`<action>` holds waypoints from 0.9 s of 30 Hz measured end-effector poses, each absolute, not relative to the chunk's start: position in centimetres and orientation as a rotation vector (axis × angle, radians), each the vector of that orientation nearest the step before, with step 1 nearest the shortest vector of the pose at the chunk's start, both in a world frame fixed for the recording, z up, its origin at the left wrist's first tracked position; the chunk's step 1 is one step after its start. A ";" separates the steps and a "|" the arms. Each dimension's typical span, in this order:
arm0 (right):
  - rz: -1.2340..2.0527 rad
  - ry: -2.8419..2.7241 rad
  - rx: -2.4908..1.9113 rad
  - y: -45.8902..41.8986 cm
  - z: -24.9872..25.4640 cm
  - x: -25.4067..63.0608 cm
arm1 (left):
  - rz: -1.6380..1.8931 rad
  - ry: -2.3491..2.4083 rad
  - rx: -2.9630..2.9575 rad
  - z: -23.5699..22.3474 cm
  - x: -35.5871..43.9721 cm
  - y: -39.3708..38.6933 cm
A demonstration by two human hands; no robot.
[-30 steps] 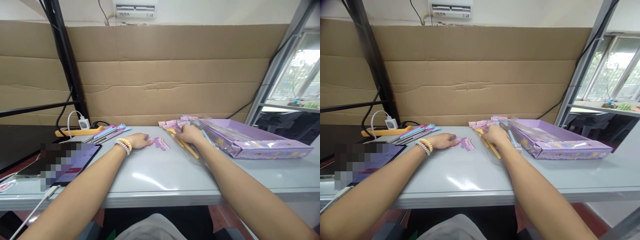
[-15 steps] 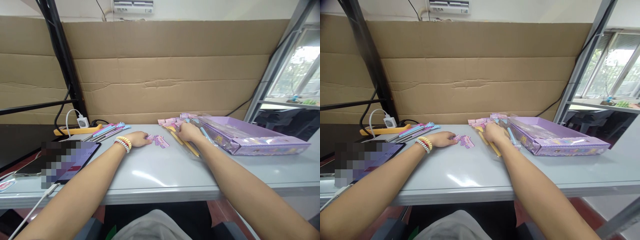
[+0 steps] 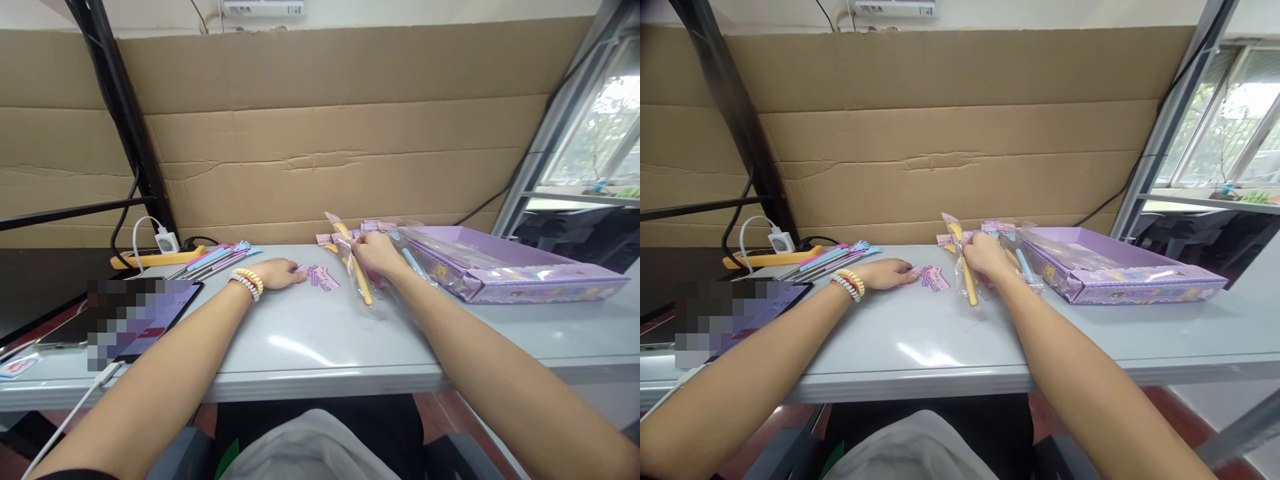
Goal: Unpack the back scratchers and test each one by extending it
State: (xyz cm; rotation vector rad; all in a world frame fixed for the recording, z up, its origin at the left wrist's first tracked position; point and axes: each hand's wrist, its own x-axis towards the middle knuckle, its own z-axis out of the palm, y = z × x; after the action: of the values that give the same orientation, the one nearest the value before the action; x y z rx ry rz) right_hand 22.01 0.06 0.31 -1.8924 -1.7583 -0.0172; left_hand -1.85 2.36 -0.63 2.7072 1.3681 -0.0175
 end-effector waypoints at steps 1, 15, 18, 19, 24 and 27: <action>-0.010 -1.766 -1.895 0.0 0.3 22.0 | -0.019 1.368 2.713 -0.7 -1.9 2.5; 0.110 -1.837 -1.830 -0.9 0.6 21.4 | 0.018 1.339 2.688 -0.9 -2.1 2.7; 0.086 -1.826 -1.791 -0.9 0.6 21.3 | -0.004 1.333 2.690 -0.8 -2.1 2.9; 0.093 -1.828 -1.781 -0.9 0.6 21.3 | -0.013 1.329 2.691 -0.8 -2.0 2.9; 0.093 -1.839 -1.778 -0.6 0.5 21.5 | -0.026 1.327 2.694 -0.7 -1.9 3.0; 0.026 -1.834 -1.738 -0.1 0.4 21.7 | -0.041 1.370 2.669 -0.6 -1.8 3.0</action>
State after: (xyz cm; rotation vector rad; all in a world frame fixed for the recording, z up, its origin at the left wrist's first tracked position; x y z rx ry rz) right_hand 21.70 -0.15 0.37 -1.7376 -1.8340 0.0264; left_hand -1.76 2.97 -0.63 2.6691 1.3702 -0.0410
